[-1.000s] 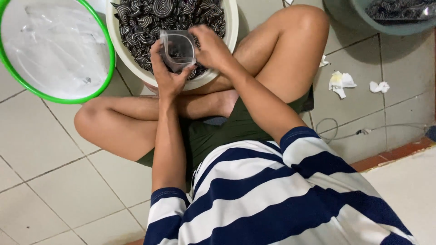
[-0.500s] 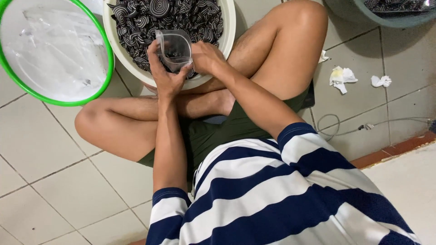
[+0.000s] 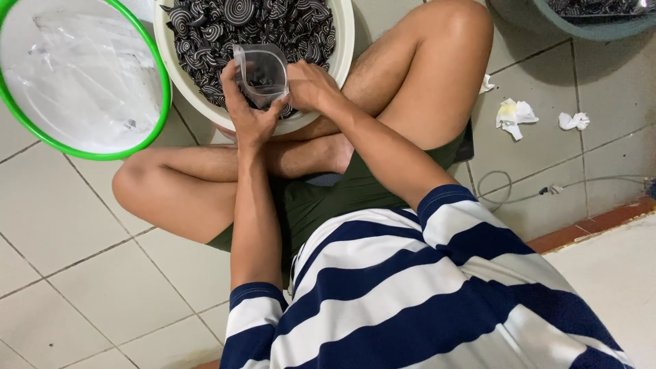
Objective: Manually packaging small black circular items from a large bowl into small plastic bags using a plastic scoop.
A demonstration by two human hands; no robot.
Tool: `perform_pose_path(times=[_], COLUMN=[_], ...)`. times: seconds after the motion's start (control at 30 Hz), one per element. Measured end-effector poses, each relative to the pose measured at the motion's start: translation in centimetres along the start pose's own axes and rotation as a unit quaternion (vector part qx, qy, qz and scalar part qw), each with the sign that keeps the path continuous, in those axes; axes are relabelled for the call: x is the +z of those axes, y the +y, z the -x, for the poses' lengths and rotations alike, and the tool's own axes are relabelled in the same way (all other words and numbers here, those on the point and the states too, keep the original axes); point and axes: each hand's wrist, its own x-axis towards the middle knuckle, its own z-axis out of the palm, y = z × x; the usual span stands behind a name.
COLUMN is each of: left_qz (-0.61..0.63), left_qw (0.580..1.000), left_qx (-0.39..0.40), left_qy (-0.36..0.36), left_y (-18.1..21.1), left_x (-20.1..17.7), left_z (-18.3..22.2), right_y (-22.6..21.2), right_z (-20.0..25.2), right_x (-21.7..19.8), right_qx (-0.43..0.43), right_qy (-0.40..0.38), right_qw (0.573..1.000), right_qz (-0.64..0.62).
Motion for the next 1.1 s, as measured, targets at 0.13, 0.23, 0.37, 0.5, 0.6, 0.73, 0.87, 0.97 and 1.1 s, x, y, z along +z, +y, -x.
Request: perform_pose_path(times=[0.13, 0.23, 0.37, 0.5, 0.6, 0.73, 0.87, 0.97, 1.1], left_qz=[0.012, 0.001, 0.023, 0.027, 0.03, 0.031, 0.003, 0.01, 0.007], left_qw=[1.0, 1.0, 1.0, 0.999, 0.999, 0.999, 1.0, 0.999, 0.999], left_qx=[-0.013, -0.002, -0.01, -0.021, -0.01, -0.012, -0.013, -0.011, -0.011], left_qy=[0.001, 0.001, -0.012, -0.022, -0.018, -0.023, -0.026, -0.03, -0.038], left_y=[0.5, 0.4, 1.1, 0.7, 0.9, 1.0, 0.8, 0.5, 0.4], left_x=[0.0, -0.1, -0.2, 0.2, 0.4, 0.5, 0.5, 0.6, 0.7], left_z=[-0.1, -0.1, -0.1, 0.0, -0.1, 0.3, 0.4, 0.4, 0.5], right_y=[0.5, 0.1, -0.3, 1.2, 1.1, -0.9, -2.3, -2.5, -2.5], right_z=[0.0, 0.2, 0.1, -1.0, -0.9, 1.1, 3.1, 3.7, 3.9], right_x=[0.5, 0.1, -0.7, -0.6, -1.6, -4.5, -6.7, -7.1, -6.8], right_qx=[-0.015, -0.012, -0.033, -0.094, -0.12, -0.191, -0.235, -0.296, -0.358], right_qy=[0.035, 0.029, 0.135, 0.291, 0.355, 0.412, 0.44, 0.429, 0.396], right_qw=[0.999, 0.999, 0.984, 0.939, 0.909, 0.854, 0.808, 0.802, 0.808], right_qz=[-0.021, -0.032, -0.11, -0.159, -0.185, -0.254, -0.313, -0.291, -0.252])
